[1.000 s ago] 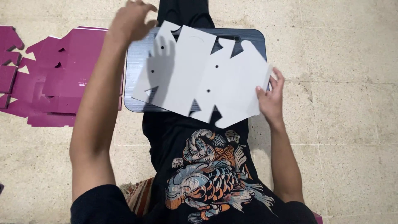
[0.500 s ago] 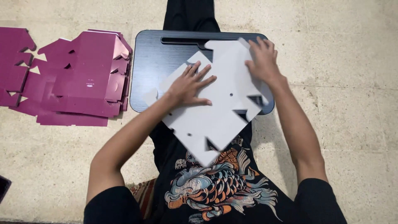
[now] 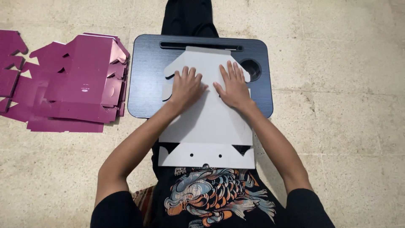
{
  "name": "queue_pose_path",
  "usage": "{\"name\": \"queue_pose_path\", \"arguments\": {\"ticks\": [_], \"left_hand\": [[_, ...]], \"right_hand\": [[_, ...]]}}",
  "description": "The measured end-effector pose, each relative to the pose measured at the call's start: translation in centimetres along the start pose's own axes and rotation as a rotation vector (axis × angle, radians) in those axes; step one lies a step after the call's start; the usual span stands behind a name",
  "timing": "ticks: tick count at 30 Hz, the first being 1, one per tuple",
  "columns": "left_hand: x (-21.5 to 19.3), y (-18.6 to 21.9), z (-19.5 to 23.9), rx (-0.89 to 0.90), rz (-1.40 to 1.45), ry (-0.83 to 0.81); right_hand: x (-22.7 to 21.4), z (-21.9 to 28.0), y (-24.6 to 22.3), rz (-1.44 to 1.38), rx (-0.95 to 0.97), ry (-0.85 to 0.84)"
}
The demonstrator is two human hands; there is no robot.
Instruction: Folding and assembling a cardboard box on a lap desk
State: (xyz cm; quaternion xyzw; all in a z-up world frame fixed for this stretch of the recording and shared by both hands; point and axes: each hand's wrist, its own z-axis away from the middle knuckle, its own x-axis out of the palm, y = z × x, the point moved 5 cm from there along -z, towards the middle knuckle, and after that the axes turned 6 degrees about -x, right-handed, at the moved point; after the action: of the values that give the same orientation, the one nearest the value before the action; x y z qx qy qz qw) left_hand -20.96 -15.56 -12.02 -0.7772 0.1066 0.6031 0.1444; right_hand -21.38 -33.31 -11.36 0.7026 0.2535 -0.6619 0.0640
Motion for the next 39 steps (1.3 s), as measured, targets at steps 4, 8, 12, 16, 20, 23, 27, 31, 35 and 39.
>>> {"name": "queue_pose_path", "arguments": {"ticks": [4, 8, 12, 16, 20, 23, 27, 31, 35, 39], "left_hand": [[-2.7, -1.1, -1.2, 0.07, 0.172, 0.042], [-1.5, -1.4, -2.2, 0.044, 0.301, -0.13], [-0.9, -1.7, -2.1, 0.005, 0.42, -0.108], [1.7, -0.9, -3.1, 0.027, 0.531, -0.082], [2.5, -1.0, -3.7, 0.051, 0.523, -0.083], [2.0, -1.0, -3.6, 0.055, 0.492, -0.055], [1.5, -1.3, -3.4, 0.039, 0.497, -0.031], [1.2, -1.3, -3.3, 0.021, 0.513, 0.016], [0.3, -1.1, -3.0, -0.001, 0.499, 0.03], [0.0, -1.1, -3.1, -0.01, 0.459, 0.074]], "right_hand": [[0.3, 2.1, -0.3, 0.012, -0.02, 0.036], [0.6, 2.4, 0.6, 0.038, -0.022, 0.054], [1.1, 1.1, 2.1, 0.041, -0.061, 0.127], [2.0, -0.8, 3.2, 0.045, 0.005, 0.244], [3.0, -3.9, 2.7, 0.261, 0.03, 0.4], [2.3, -4.6, 0.5, -0.199, -0.075, 0.427], [1.3, -4.3, -1.1, -0.182, 0.015, 0.33], [0.9, -4.1, -1.4, -0.17, 0.066, 0.266], [1.0, -4.1, -1.3, -0.115, 0.056, 0.269], [1.2, -4.0, -1.0, -0.123, 0.051, 0.267]]}}
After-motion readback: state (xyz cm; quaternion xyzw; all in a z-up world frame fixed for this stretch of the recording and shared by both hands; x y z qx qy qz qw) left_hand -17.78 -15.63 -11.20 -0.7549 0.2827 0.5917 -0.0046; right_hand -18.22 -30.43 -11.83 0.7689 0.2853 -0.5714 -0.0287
